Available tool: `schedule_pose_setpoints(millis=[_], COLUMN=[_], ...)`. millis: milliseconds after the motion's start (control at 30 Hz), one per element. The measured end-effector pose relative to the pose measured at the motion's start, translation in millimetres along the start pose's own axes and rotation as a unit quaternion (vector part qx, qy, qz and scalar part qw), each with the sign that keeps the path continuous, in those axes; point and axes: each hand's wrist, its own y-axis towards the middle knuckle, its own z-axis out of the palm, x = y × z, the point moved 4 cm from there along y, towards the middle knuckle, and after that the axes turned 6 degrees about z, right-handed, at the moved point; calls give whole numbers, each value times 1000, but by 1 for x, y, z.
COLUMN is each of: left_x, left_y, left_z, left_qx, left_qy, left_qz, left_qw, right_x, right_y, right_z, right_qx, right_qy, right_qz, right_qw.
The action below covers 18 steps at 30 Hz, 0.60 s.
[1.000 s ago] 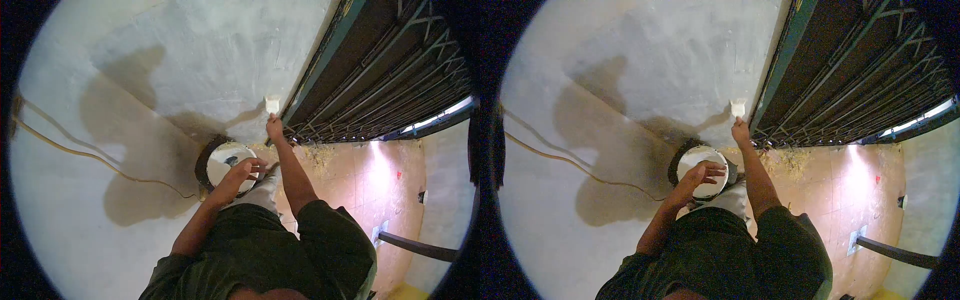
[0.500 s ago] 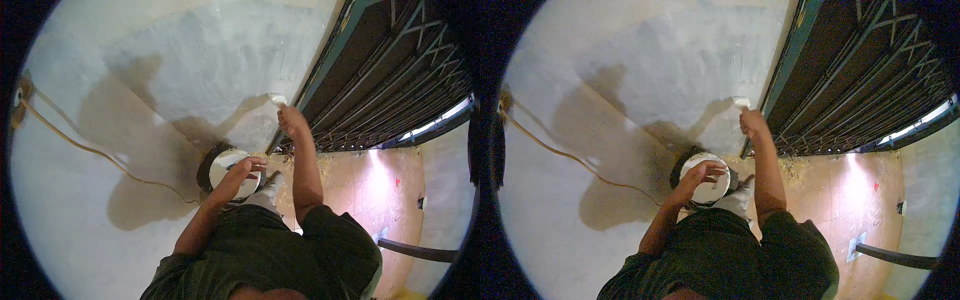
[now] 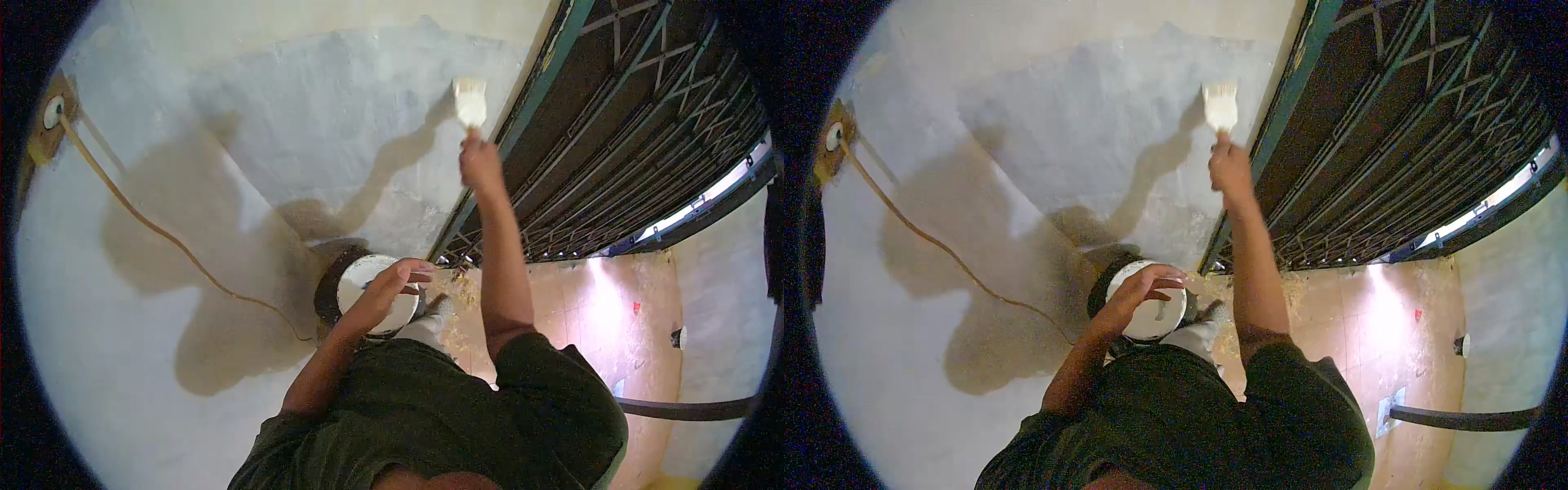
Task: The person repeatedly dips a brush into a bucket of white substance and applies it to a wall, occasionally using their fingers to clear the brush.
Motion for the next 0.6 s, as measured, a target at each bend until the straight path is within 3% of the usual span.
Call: schedule_pose_setpoints(millis=[67,100,167,200,267,300,367,433,467,533,567,600], left_x=[-1,1,2,1,-5,-5,-3,3,4,-2,-5,-6], left_y=[-3,-4,-2,-1,3,4,6,7,7,5,4,3], left_z=[-1,-1,-3,-1,2,3,7,10,12,19,22,23], left_qx=[4,2,-34,-35,-55,-52,-36,-13,3,7,8,10], left_qy=[13,12,-11,-9,5,7,2,-2,-5,2,7,8], left_qz=[1,0,13,14,39,41,28,37,47,40,32,33], left_qw=[1000,1000,999,999,998,998,999,999,999,999,999,999], right_x=[-65,-119,-176,-191,-216,-216,-191,-136,-158,-61,-4,33], right_y=[13,34,22,15,1,7,-1,10,59,54,27,12], right_z=[18,30,42,43,44,40,37,19,21,-23,-34,-43], right_qx=[-4,-54,65,66,102,99,229,198,216,250,267,230], right_qy=[-103,-143,-111,-110,-18,-16,167,120,196,75,210,207], right_qz=[-22,-78,82,81,251,249,327,267,196,149,135,153], right_qw=[994,985,988,989,962,963,901,935,936,954,931,938])
